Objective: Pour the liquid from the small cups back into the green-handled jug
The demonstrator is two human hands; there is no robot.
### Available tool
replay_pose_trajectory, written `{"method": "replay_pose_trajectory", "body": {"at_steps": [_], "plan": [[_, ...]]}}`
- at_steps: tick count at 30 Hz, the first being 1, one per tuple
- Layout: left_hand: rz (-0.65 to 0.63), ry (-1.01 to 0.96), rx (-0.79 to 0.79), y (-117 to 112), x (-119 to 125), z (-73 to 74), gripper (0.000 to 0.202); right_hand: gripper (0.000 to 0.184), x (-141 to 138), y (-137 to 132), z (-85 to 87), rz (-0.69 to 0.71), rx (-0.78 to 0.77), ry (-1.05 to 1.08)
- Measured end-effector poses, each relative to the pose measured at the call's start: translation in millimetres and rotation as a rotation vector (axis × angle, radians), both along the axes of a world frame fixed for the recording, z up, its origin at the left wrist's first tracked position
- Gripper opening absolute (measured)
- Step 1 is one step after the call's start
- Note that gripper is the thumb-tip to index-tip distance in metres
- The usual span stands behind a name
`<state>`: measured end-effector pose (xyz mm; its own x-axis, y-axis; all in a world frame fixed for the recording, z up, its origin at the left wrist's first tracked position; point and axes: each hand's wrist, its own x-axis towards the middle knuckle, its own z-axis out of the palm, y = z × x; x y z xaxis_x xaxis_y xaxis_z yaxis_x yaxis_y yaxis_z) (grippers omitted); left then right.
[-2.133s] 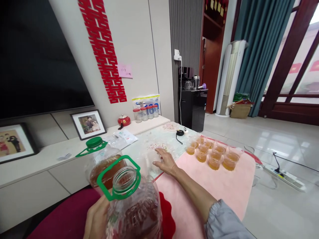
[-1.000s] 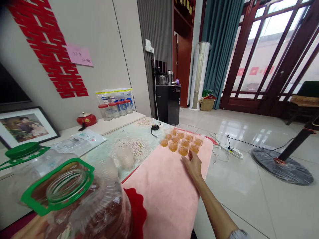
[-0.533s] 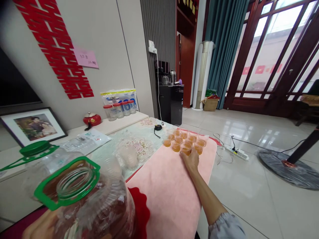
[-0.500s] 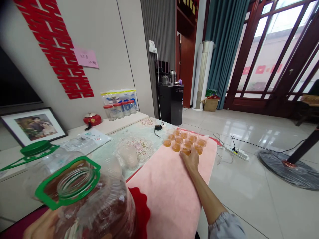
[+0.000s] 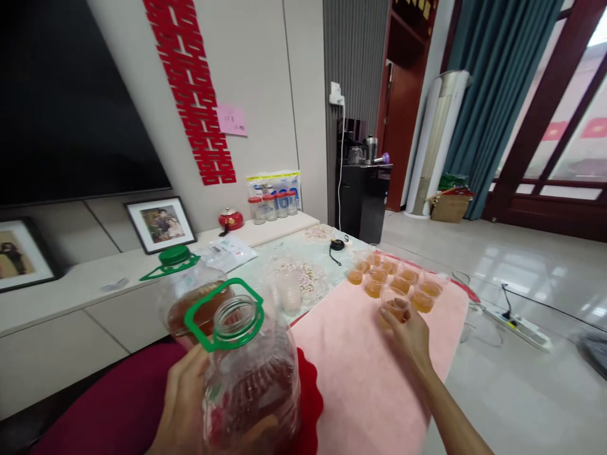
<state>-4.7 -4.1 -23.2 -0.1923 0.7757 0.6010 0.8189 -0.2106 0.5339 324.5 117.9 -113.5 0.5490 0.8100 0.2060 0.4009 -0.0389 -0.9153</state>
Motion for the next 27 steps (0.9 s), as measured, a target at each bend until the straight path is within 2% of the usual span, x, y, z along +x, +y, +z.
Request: {"method": "replay_pose_trajectory", "body": {"at_steps": [2, 5, 10, 13, 16, 20, 27], "plan": [[0.034, 0.024, -0.011, 1.0, -1.6, -3.5, 0.098, 0.063, -9.4, -7.7, 11.4, 0.047, -0.001, 0.002], [-0.024, 0.124, 0.028, 1.7, -3.9, -6.8, 0.099, 0.064, -29.0, -16.8, 37.6, 0.177, 0.028, -0.014], [0.005, -0.112, 0.012, -1.9, 9.9, 4.0, 0.094, 0.062, -67.2, -23.4, 100.7, 0.452, 0.166, -0.078], [0.016, -0.168, -0.036, -3.7, 16.9, 9.1, 0.091, 0.057, -87.8, -24.1, 139.0, 0.561, 0.3, -0.237], [0.032, -0.151, -0.022, -2.6, 17.5, 6.7, 0.094, 0.052, -105.2, -24.2, 169.3, 0.64, 0.433, -0.419], [0.047, -0.12, 0.032, 0.9, 16.9, -0.1, 0.104, 0.049, -122.1, -22.2, 192.8, 0.697, 0.577, -0.605], [0.056, -0.137, 0.03, 3.2, 18.4, -3.9, 0.111, 0.046, -134.2, -19.3, 209.9, 0.777, 0.762, -0.746]]}}
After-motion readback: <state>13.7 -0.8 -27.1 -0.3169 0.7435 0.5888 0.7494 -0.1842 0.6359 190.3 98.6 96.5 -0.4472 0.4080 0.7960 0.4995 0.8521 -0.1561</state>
